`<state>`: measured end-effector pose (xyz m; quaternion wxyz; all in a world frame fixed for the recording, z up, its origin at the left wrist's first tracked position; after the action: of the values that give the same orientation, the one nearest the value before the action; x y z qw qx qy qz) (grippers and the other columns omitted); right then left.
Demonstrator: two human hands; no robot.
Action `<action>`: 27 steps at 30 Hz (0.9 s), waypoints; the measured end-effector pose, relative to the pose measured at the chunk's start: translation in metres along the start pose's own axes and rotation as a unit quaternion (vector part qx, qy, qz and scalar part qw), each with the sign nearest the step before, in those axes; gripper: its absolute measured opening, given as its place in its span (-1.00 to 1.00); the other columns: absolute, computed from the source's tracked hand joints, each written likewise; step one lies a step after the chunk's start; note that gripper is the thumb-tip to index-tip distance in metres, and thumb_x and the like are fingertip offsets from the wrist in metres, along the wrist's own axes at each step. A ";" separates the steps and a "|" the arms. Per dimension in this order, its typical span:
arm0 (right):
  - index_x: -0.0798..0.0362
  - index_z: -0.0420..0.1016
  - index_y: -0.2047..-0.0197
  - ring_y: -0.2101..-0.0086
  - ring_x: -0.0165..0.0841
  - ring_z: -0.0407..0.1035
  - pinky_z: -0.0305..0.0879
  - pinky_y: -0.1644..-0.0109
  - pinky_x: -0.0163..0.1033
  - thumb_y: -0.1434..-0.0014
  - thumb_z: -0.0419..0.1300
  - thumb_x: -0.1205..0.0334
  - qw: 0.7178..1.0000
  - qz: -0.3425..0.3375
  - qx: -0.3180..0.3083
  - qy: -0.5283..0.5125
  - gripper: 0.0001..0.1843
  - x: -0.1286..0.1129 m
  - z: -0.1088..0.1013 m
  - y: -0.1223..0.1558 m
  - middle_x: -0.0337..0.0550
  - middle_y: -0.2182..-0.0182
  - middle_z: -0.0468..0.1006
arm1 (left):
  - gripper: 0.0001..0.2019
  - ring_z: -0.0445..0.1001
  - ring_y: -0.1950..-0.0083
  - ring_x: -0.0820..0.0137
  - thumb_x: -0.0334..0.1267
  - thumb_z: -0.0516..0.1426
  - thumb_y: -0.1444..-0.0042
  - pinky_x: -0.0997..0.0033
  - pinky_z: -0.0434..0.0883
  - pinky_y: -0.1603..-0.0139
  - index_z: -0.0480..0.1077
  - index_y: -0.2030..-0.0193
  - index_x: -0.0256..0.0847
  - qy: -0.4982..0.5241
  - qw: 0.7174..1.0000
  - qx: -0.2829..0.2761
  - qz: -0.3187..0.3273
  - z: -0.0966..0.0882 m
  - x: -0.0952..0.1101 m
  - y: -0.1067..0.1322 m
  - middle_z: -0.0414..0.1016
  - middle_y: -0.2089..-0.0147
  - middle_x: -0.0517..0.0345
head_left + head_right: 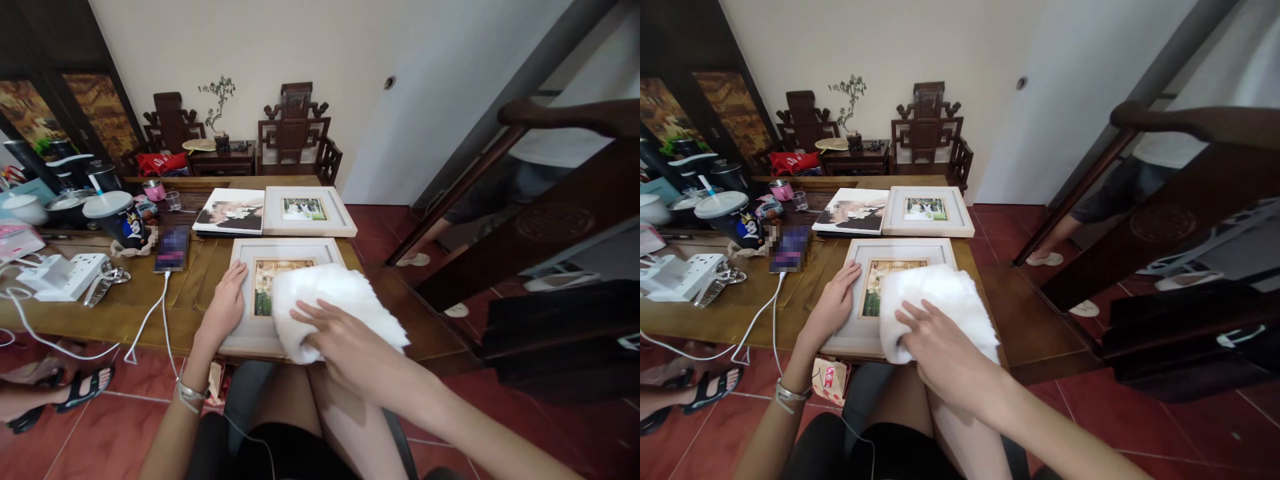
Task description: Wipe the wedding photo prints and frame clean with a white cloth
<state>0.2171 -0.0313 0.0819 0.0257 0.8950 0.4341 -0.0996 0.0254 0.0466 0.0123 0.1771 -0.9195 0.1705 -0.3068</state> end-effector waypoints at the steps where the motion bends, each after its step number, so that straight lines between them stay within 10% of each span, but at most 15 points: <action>1: 0.16 0.60 0.29 -0.24 -0.08 0.20 0.12 -0.30 0.10 0.08 0.04 0.62 1.000 -0.010 -0.005 -0.008 -0.61 -0.004 0.003 -0.008 0.17 -0.13 0.47 | -0.52 0.19 -0.39 0.23 -0.54 -0.11 -0.16 0.02 0.17 -0.40 0.37 -0.18 -0.35 -0.002 1.000 -0.004 -0.001 -0.001 0.001 0.000 0.36 -0.28 -0.14; 9: 0.17 0.60 0.24 -0.28 -0.11 0.13 0.03 -0.34 0.09 0.01 0.05 0.61 0.999 -0.035 -0.028 -0.005 -0.63 -0.011 0.012 -0.022 0.13 -0.18 0.42 | -0.53 0.13 -0.42 0.20 -0.51 -0.11 -0.19 0.03 0.12 -0.42 0.33 -0.21 -0.43 -0.011 0.999 -0.045 -0.011 -0.002 0.002 -0.001 0.30 -0.32 -0.22; 17: 0.07 0.64 0.29 0.17 -0.14 0.54 0.40 0.11 -0.13 0.10 -0.01 0.67 0.978 0.159 -0.122 0.062 -0.50 0.050 -0.031 0.013 -0.02 0.26 0.66 | -0.54 0.12 -0.42 0.21 -0.50 -0.11 -0.21 0.01 0.14 -0.41 0.34 -0.22 -0.39 -0.002 0.999 -0.037 -0.010 0.001 -0.002 0.000 0.29 -0.32 -0.20; 23: 0.13 0.59 0.04 0.06 -0.09 0.49 0.41 0.04 -0.03 0.03 0.03 0.65 0.974 0.142 0.114 0.135 -0.46 0.094 -0.056 -0.061 0.07 -0.03 0.56 | -0.53 0.13 -0.42 0.20 -0.52 -0.10 -0.20 0.00 0.15 -0.41 0.34 -0.21 -0.38 0.005 0.999 -0.036 -0.010 0.001 -0.002 0.000 0.31 -0.31 -0.18; 27: 0.10 0.58 0.04 -0.31 -0.03 0.05 0.09 -0.30 0.17 -0.01 0.15 0.64 0.979 -0.008 0.104 0.175 -0.53 0.080 -0.023 -0.125 0.00 -0.31 0.24 | -0.52 0.14 -0.42 0.18 -0.54 -0.11 -0.17 0.00 0.15 -0.40 0.34 -0.21 -0.42 0.000 0.999 -0.035 -0.003 0.000 -0.002 0.000 0.33 -0.29 -0.22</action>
<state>0.1713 0.1109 0.0931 -0.1445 0.8928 0.4265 0.0144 0.0244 0.0476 0.0112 0.1441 -0.9258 0.1782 -0.3008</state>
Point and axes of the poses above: each hand's wrist, its own y-axis away from the middle knuckle, its own z-axis out of the palm, x = y × z, the point moved 5 cm from there along -y, towards the middle knuckle
